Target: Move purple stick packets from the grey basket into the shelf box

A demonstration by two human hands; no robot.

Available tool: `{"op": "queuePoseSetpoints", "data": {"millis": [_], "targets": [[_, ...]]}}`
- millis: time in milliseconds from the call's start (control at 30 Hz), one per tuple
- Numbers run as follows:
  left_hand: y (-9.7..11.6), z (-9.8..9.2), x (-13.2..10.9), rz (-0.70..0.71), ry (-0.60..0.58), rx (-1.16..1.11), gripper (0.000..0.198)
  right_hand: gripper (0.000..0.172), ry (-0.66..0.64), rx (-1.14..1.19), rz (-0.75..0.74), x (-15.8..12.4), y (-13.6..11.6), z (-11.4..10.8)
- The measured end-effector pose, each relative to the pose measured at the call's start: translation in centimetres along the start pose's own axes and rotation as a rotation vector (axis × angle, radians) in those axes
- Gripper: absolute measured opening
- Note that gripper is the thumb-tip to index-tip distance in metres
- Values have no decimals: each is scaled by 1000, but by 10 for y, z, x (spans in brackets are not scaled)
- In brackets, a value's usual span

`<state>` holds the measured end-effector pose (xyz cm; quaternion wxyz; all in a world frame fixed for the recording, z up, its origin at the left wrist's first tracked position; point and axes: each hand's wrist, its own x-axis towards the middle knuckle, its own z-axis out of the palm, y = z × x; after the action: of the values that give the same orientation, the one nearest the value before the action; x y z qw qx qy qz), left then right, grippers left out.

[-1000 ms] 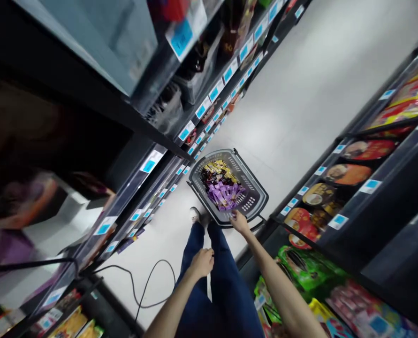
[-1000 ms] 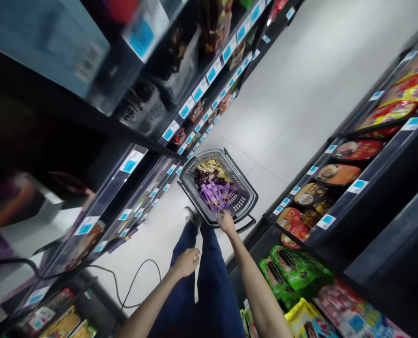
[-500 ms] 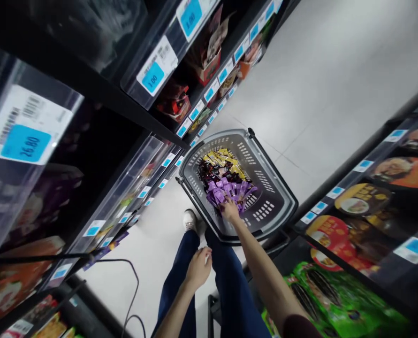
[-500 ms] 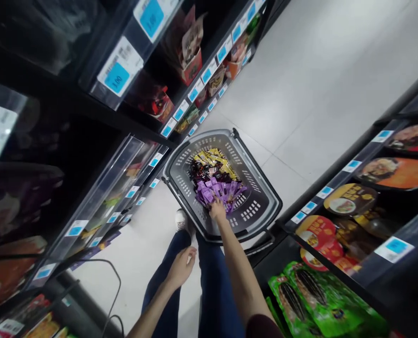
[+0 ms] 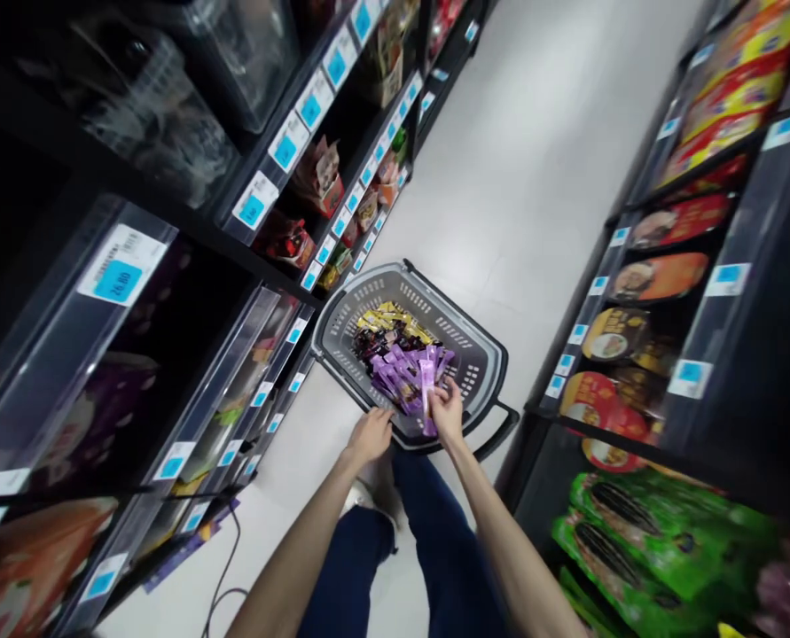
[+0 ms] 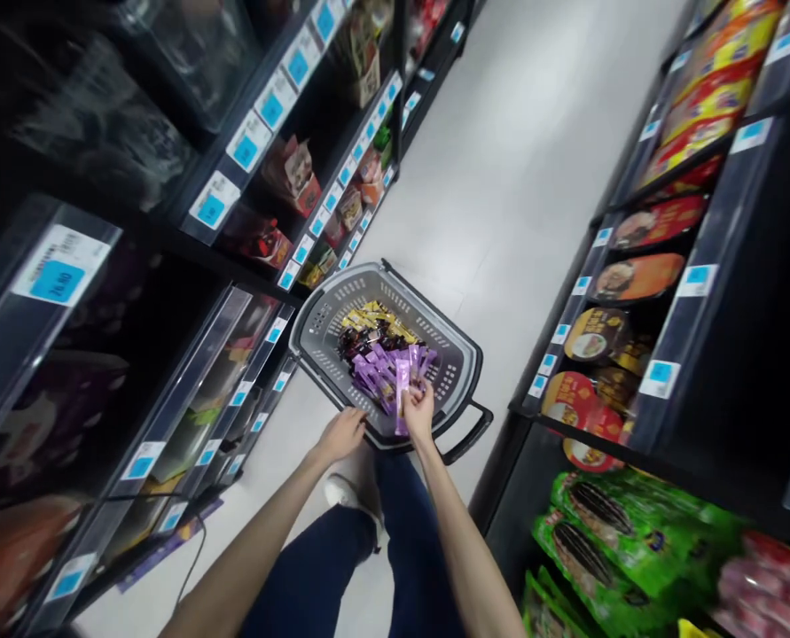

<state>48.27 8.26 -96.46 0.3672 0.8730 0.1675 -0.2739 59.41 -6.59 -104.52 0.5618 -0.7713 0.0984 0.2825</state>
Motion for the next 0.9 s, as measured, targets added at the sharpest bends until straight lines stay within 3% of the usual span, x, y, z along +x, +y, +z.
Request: {"op": "queuePoseSetpoints", "data": {"millis": [100,233,333,467,533,667,900], "targets": [[-10,-9,14,120,-30,142,33,72,11,327,146,-12,1,5],[-22,-18,44,208,-5,312,31,53,-72,459,125,-7,-5,15],[-35,-19,66,194,42,403,28,44,-247,548,82,8,-18,18],[-54,-5,79,134,145,455,34,43,-500,529,-8,28,-31,11],[-60,5,82,119,186,477,39,46,-497,442,-47,37,-31,6],[-66,17,91,86,267,514,37,38,-357,311,-193,42,-23,0],[-71,19,97,126,364,499,38,15,-403,476,-122,-8,-29,1]]}}
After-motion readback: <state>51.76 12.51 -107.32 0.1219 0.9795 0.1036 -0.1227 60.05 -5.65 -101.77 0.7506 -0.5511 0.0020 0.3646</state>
